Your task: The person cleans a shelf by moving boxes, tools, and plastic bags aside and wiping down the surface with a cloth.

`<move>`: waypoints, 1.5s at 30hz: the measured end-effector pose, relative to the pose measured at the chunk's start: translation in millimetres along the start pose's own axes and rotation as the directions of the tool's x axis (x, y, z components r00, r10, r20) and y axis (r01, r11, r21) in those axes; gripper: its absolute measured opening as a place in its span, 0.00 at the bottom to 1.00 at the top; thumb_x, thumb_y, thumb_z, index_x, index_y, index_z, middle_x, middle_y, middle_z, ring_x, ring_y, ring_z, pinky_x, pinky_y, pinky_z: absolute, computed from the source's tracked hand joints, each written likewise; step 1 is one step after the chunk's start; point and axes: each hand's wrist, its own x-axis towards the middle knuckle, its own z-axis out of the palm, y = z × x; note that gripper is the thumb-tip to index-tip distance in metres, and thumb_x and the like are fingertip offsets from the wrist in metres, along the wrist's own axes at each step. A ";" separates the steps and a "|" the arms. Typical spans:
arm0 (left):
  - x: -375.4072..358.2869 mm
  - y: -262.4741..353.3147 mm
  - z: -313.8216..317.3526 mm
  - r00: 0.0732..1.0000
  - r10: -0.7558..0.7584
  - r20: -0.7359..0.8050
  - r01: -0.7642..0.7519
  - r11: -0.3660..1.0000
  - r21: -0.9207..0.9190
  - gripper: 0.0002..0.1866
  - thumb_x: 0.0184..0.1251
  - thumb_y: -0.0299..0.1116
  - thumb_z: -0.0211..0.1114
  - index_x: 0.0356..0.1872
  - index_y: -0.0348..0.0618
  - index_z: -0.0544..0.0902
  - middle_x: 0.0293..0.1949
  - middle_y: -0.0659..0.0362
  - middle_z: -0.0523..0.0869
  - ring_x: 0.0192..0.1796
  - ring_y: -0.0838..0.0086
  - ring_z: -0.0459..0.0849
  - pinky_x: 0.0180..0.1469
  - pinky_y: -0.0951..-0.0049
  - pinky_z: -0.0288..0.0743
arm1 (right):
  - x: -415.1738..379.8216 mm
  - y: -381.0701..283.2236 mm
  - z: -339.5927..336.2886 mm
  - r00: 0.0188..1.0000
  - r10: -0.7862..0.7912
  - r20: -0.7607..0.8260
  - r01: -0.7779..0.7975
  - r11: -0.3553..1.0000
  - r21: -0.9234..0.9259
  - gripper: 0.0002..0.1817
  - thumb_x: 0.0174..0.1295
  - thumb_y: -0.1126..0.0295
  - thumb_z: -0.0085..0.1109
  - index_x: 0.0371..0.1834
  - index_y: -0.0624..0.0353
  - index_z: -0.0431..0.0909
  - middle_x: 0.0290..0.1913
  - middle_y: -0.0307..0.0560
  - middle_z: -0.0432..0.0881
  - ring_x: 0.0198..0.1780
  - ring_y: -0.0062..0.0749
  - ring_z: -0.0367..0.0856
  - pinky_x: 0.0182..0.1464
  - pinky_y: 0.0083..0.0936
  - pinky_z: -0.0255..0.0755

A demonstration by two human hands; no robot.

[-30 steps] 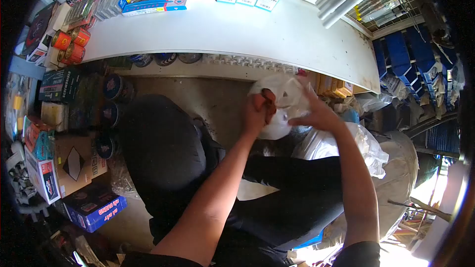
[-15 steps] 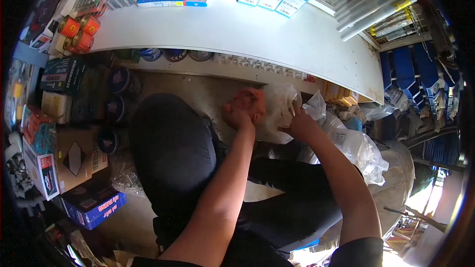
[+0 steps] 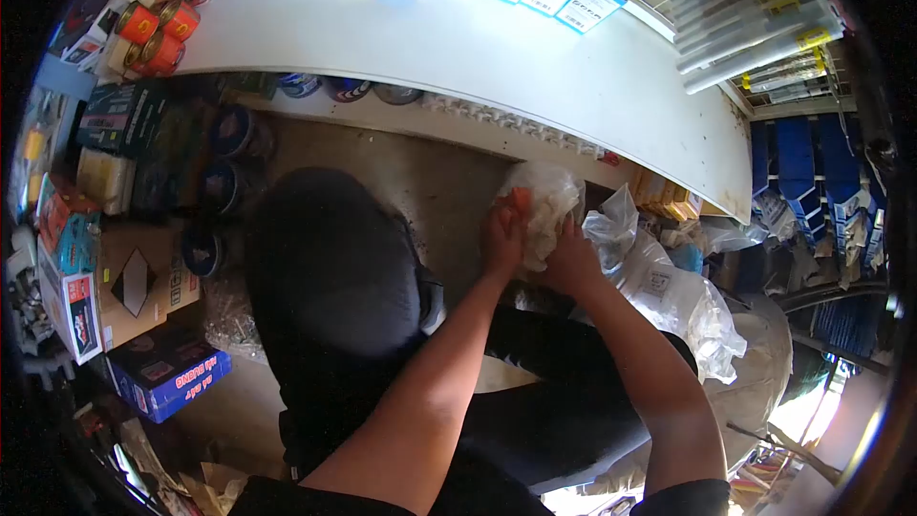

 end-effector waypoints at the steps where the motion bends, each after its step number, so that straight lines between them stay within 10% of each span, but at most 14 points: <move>1: 12.4 -25.2 10.8 1.000 0.006 0.012 -0.006 1.000 -0.006 0.19 0.71 0.43 0.59 0.51 0.38 0.80 0.45 0.43 0.83 0.50 0.47 0.82 0.53 0.53 0.74 | 3.6 5.9 8.2 1.000 0.013 -0.006 -0.013 1.000 -0.001 0.57 0.41 0.42 0.76 0.74 0.58 0.61 0.73 0.72 0.56 0.71 0.62 0.62 0.69 0.42 0.65; 4: 33.9 -71.7 25.0 0.982 -0.186 -0.034 0.160 0.914 -0.372 0.19 0.73 0.44 0.56 0.51 0.38 0.80 0.43 0.41 0.84 0.48 0.45 0.83 0.50 0.54 0.75 | 7.1 14.0 10.4 0.997 -0.061 -0.041 0.063 0.996 0.063 0.58 0.41 0.42 0.76 0.74 0.58 0.61 0.73 0.73 0.53 0.71 0.64 0.61 0.69 0.42 0.65; 6: 26.7 -35.6 -4.0 0.984 -0.160 -0.079 0.176 0.949 0.262 0.21 0.75 0.48 0.53 0.51 0.39 0.80 0.45 0.41 0.84 0.50 0.49 0.84 0.50 0.53 0.75 | -2.6 4.8 -15.4 0.995 -0.061 0.082 0.053 0.994 0.092 0.57 0.41 0.44 0.77 0.72 0.64 0.61 0.75 0.72 0.49 0.72 0.62 0.59 0.69 0.41 0.65; 9: 33.5 -39.7 -16.1 0.921 -0.386 0.049 0.358 0.890 0.284 0.24 0.78 0.51 0.48 0.67 0.51 0.75 0.62 0.55 0.80 0.64 0.57 0.78 0.62 0.60 0.72 | -2.1 6.5 -25.2 0.982 -0.166 0.088 0.150 0.975 0.162 0.56 0.40 0.49 0.80 0.69 0.70 0.61 0.73 0.71 0.57 0.71 0.59 0.63 0.68 0.39 0.67; 12: 40.6 -64.2 -21.2 0.827 -0.556 0.078 0.506 0.798 0.326 0.24 0.76 0.53 0.50 0.63 0.51 0.78 0.57 0.55 0.83 0.60 0.59 0.80 0.61 0.62 0.72 | -2.2 -7.9 -60.6 0.975 -0.074 0.210 0.017 0.965 0.261 0.59 0.37 0.54 0.83 0.68 0.73 0.57 0.68 0.68 0.67 0.68 0.55 0.70 0.66 0.38 0.69; 18: 54.3 -17.0 -2.5 0.893 -0.447 -0.046 0.388 0.818 -0.425 0.25 0.73 0.56 0.53 0.56 0.50 0.83 0.48 0.55 0.87 0.54 0.61 0.83 0.60 0.66 0.72 | -1.1 0.4 -56.2 0.975 0.009 0.223 -0.103 0.904 0.416 0.64 0.37 0.55 0.84 0.71 0.71 0.49 0.65 0.68 0.71 0.66 0.54 0.73 0.65 0.37 0.69; 20: 56.5 13.5 -3.0 0.964 -0.186 0.188 0.145 0.966 0.215 0.26 0.72 0.58 0.56 0.55 0.49 0.83 0.45 0.52 0.87 0.51 0.59 0.84 0.55 0.64 0.75 | -1.6 -1.1 -51.9 0.984 -0.020 0.179 -0.049 0.927 0.372 0.63 0.37 0.54 0.84 0.71 0.71 0.50 0.66 0.67 0.71 0.66 0.54 0.73 0.65 0.37 0.69; 24: 53.1 -12.6 1.6 0.992 -0.068 0.106 0.055 0.990 0.127 0.26 0.69 0.59 0.59 0.50 0.47 0.84 0.42 0.49 0.86 0.49 0.55 0.85 0.50 0.58 0.76 | 1.8 -7.7 -54.1 0.982 -0.040 0.185 -0.042 0.908 0.416 0.62 0.39 0.46 0.80 0.71 0.73 0.54 0.70 0.68 0.60 0.72 0.60 0.61 0.69 0.41 0.65; 27: 58.7 -34.3 -1.4 0.967 -0.255 0.015 0.254 0.959 -0.123 0.26 0.65 0.59 0.62 0.52 0.49 0.82 0.45 0.48 0.86 0.50 0.53 0.84 0.50 0.55 0.76 | 6.5 -6.0 -40.5 0.975 -0.062 0.213 -0.025 0.923 0.384 0.64 0.38 0.46 0.80 0.73 0.71 0.52 0.71 0.69 0.58 0.73 0.60 0.59 0.71 0.42 0.62; 31: 63.7 -61.3 -14.2 0.818 -0.566 0.099 0.455 0.743 0.490 0.27 0.64 0.54 0.63 0.57 0.47 0.77 0.49 0.48 0.84 0.53 0.53 0.83 0.53 0.55 0.75 | 9.5 -1.1 -40.6 0.972 -0.066 0.228 -0.026 0.924 0.381 0.69 0.35 0.48 0.83 0.76 0.69 0.47 0.73 0.69 0.55 0.74 0.60 0.57 0.73 0.41 0.60; 33: 44.2 -80.7 -28.4 0.723 -0.678 0.133 0.493 0.641 0.589 0.27 0.64 0.52 0.63 0.57 0.46 0.77 0.50 0.47 0.83 0.53 0.53 0.83 0.54 0.55 0.74 | 6.7 0.2 -40.6 0.990 -0.104 0.093 0.066 0.935 0.349 0.59 0.35 0.53 0.84 0.71 0.63 0.60 0.70 0.63 0.63 0.69 0.55 0.68 0.69 0.39 0.66; 35: 16.9 -99.5 -39.9 0.641 -0.748 0.171 0.592 0.624 0.511 0.27 0.64 0.50 0.63 0.57 0.44 0.76 0.51 0.47 0.83 0.54 0.53 0.82 0.55 0.55 0.74 | 13.0 11.0 -29.2 0.988 -0.142 0.053 0.111 0.916 0.385 0.60 0.34 0.53 0.84 0.72 0.63 0.59 0.71 0.63 0.62 0.70 0.55 0.66 0.71 0.39 0.64; 40: -8.2 -71.2 0.8 0.653 -0.684 0.326 0.752 0.537 -0.382 0.27 0.63 0.46 0.63 0.58 0.40 0.74 0.53 0.45 0.81 0.56 0.52 0.81 0.57 0.56 0.73 | 20.7 25.8 -8.4 0.996 -0.089 0.007 0.074 0.877 0.474 0.62 0.33 0.51 0.84 0.73 0.61 0.59 0.72 0.63 0.61 0.73 0.55 0.61 0.74 0.39 0.59; 45: -47.7 -53.8 71.3 0.659 -0.730 -0.182 0.655 0.676 -0.339 0.27 0.63 0.41 0.63 0.59 0.36 0.72 0.56 0.43 0.79 0.57 0.52 0.80 0.59 0.57 0.72 | 33.1 34.6 2.2 0.979 -0.206 0.013 0.186 0.908 0.376 0.54 0.43 0.55 0.81 0.73 0.61 0.59 0.72 0.62 0.62 0.73 0.54 0.61 0.74 0.38 0.57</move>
